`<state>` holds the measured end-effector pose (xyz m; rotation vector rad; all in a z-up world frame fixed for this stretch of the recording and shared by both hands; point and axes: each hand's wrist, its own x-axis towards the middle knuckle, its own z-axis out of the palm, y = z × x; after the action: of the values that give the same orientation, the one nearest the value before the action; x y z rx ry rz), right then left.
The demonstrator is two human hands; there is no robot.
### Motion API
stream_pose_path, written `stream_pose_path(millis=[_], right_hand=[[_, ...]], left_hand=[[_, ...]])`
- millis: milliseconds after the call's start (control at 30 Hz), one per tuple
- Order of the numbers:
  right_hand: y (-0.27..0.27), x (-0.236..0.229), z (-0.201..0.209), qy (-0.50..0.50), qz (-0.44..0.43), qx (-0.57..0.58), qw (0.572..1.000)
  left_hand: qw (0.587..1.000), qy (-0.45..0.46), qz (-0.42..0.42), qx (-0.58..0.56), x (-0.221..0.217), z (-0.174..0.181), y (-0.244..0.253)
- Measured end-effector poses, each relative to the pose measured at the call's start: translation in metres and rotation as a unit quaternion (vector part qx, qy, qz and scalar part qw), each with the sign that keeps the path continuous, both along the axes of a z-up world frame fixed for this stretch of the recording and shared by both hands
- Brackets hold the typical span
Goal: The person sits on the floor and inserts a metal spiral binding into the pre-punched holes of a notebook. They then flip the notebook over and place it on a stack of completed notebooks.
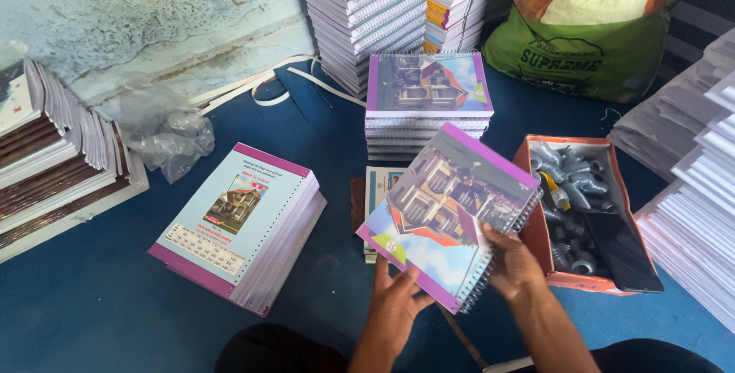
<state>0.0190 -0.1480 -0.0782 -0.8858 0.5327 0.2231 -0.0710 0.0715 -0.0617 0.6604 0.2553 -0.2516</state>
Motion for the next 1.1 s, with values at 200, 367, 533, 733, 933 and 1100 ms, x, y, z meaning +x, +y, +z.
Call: stream_pose_path(millis=[200,367,533,733,933,1100], right_hand=[[0.006,-0.005,-0.026,0.044,-0.058,0.008,0.997],[-0.002,-0.003,-0.022,0.014,0.004,0.005,1.000],[-0.023,0.007,-0.009,0.060,-0.034,-0.011,0.998],[-0.060,0.028,0.018,0.098,-0.033,-0.004,0.995],[-0.078,0.057,0.017,0.115,0.180,-0.224,0.951],[-0.090,0.077,0.012,0.041,0.347,-0.258,0.901]], left_hand=[[0.989,0.065,0.024,0.127,0.016,0.003,-0.005],[0.987,0.071,0.033,0.140,0.025,-0.015,0.002],[0.990,0.065,0.041,0.122,0.035,-0.028,0.017],[0.991,0.073,-0.018,0.113,0.050,-0.027,0.050],[0.970,0.129,-0.083,0.190,0.071,-0.022,0.082],[0.954,0.136,-0.105,0.245,0.081,-0.017,0.093]])
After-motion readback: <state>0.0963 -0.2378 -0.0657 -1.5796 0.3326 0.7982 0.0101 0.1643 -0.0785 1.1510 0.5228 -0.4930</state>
